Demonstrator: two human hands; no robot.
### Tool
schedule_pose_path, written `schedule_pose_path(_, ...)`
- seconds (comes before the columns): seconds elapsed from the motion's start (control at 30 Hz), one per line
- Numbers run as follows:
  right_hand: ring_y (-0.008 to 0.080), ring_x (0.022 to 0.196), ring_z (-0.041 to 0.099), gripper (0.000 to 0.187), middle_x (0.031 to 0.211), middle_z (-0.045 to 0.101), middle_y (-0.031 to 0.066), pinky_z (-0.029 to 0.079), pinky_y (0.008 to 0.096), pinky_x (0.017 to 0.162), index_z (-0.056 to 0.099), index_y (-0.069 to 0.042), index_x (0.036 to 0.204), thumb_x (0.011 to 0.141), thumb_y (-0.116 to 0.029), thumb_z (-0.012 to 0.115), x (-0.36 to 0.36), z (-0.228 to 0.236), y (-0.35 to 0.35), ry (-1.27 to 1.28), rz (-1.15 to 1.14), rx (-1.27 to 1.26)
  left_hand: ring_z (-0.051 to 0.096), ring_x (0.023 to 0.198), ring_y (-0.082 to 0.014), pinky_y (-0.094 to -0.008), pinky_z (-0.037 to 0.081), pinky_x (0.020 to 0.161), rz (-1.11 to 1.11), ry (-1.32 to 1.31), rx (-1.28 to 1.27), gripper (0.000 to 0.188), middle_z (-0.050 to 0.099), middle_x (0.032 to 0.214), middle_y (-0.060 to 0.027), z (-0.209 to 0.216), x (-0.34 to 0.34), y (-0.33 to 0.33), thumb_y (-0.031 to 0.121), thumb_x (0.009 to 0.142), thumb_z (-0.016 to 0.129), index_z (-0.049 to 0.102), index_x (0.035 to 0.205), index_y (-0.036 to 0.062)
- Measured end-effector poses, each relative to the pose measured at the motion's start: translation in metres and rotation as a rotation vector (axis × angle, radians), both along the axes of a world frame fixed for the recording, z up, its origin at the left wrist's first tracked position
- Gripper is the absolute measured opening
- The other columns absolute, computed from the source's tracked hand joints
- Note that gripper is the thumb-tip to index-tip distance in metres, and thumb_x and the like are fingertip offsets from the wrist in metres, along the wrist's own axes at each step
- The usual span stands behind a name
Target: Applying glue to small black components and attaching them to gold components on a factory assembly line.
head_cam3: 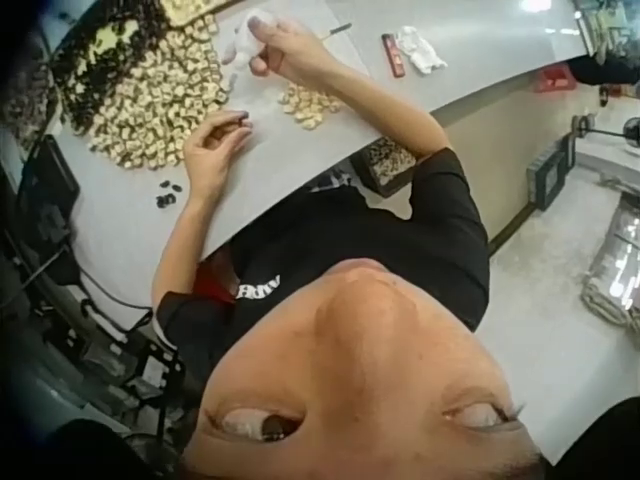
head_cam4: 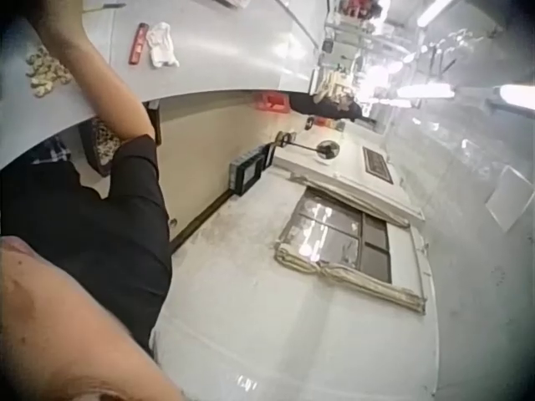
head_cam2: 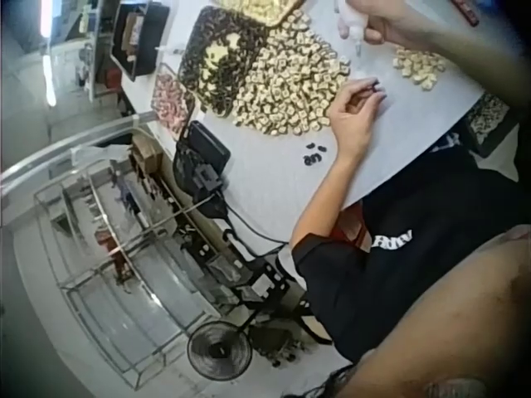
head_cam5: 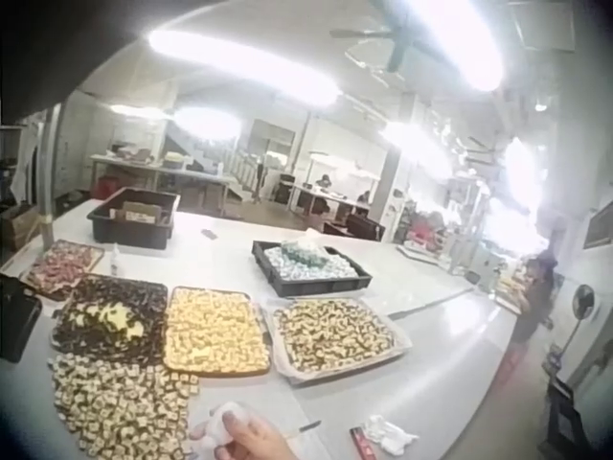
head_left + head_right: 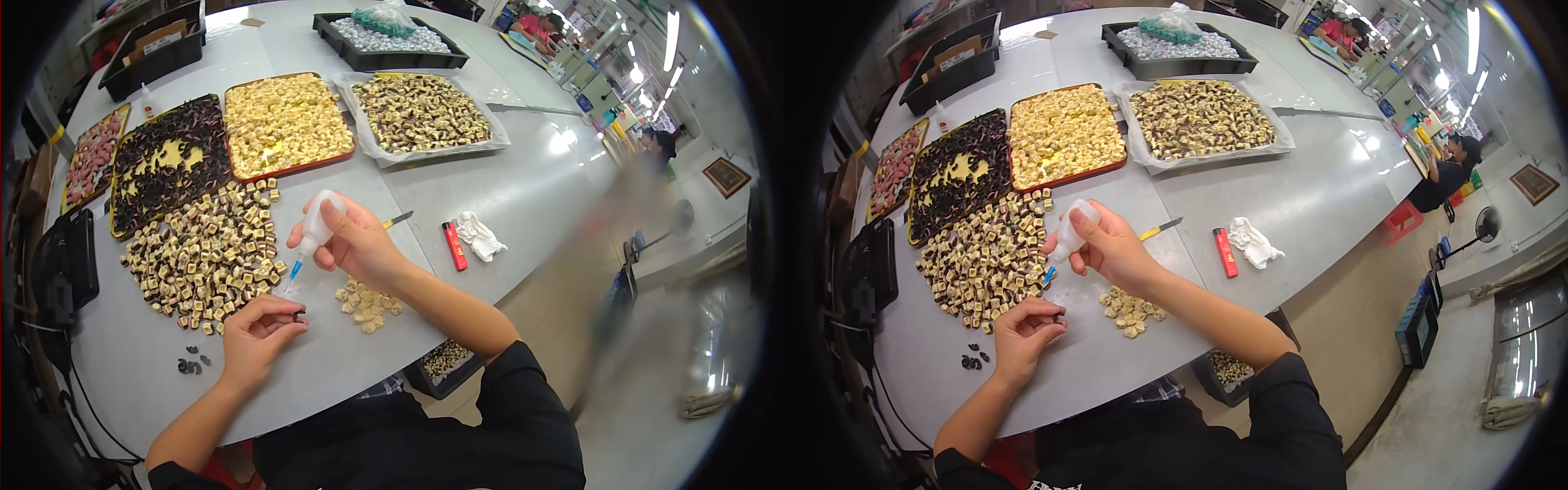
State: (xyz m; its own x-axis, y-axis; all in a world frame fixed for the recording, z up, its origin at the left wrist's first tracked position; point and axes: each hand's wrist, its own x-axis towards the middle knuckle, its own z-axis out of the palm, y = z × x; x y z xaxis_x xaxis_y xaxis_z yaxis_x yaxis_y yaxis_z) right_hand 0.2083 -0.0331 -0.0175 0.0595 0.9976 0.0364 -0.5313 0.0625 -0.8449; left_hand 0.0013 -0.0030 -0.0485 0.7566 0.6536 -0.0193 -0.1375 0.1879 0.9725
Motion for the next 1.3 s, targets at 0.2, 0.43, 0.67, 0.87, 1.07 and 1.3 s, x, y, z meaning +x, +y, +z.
schedule_pose_path(0.2, 0.0080, 0.054, 0.045, 0.035, 0.089, 0.062, 0.0139, 0.039, 0.0209, 0.052, 0.047, -0.009, 0.105, 0.093, -0.042, 0.045, 0.003, 0.005, -0.003, -0.012, -0.009, -0.030, 0.059, 0.083, -0.0117, -0.0218, 0.050, 0.074, -0.004, 0.018, 0.050, 0.028, 0.060, 0.093, -0.0090, 0.000, 0.000, 0.000, -0.012, 0.072, 0.066, 0.060, 0.098, -0.0023)
schedule_pose_path(0.43, 0.0046, 0.042, 0.037, 0.037, 0.085, 0.062, 0.0134, 0.030, 0.0168, 0.038, 0.048, -0.007, 0.104, 0.094, -0.042, 0.045, 0.002, 0.000, -0.005, -0.070, -0.052, -0.021, 0.061, 0.088, -0.0153, -0.0252, 0.052, 0.078, -0.002, 0.092, -0.045, 0.038, 0.062, 0.096, -0.0132, 0.005, -0.002, -0.001, -0.012, 0.074, 0.064, 0.053, 0.110, -0.0037)
schedule_pose_path(0.67, 0.0048, 0.035, 0.033, 0.037, 0.076, 0.059, 0.0157, 0.025, 0.0158, 0.032, 0.044, -0.005, 0.102, 0.093, -0.041, 0.045, -0.001, 0.006, -0.010, -0.200, -0.047, 0.028, 0.062, 0.090, -0.0171, -0.0282, 0.053, 0.079, -0.043, 0.020, -0.094, 0.042, 0.062, 0.094, -0.0120, 0.007, 0.002, 0.003, -0.012, 0.075, 0.063, 0.052, 0.114, -0.0035)
schedule_pose_path(0.87, 0.0068, 0.034, 0.035, 0.041, 0.071, 0.058, 0.0178, 0.027, 0.0164, 0.029, 0.042, -0.005, 0.098, 0.090, -0.044, 0.051, -0.011, 0.004, -0.009, -0.298, -0.014, 0.047, 0.062, 0.090, -0.0172, -0.0290, 0.055, 0.078, -0.066, 0.012, -0.109, 0.040, 0.061, 0.092, -0.0109, 0.006, -0.003, 0.004, -0.012, 0.074, 0.064, 0.053, 0.112, -0.0041)
schedule_pose_path(1.07, 0.0060, 0.041, 0.044, 0.030, 0.075, 0.062, 0.0173, 0.031, 0.0168, 0.033, 0.042, -0.003, 0.097, 0.093, -0.032, 0.049, -0.010, 0.009, -0.012, -0.330, 0.036, 0.031, 0.062, 0.088, -0.0165, -0.0290, 0.055, 0.077, -0.058, 0.023, -0.069, 0.040, 0.061, 0.091, -0.0103, 0.008, -0.003, 0.004, -0.012, 0.072, 0.066, 0.054, 0.110, -0.0041)
schedule_pose_path(1.3, 0.0054, 0.043, 0.046, 0.026, 0.074, 0.062, 0.0161, 0.032, 0.0167, 0.034, 0.042, -0.001, 0.096, 0.093, -0.026, 0.050, -0.014, 0.007, -0.011, -0.376, 0.044, 0.014, 0.063, 0.090, -0.0172, -0.0274, 0.054, 0.077, -0.049, 0.006, -0.088, 0.035, 0.061, 0.100, -0.0109, 0.005, -0.002, 0.003, -0.009, 0.074, 0.065, 0.056, 0.107, -0.0039)
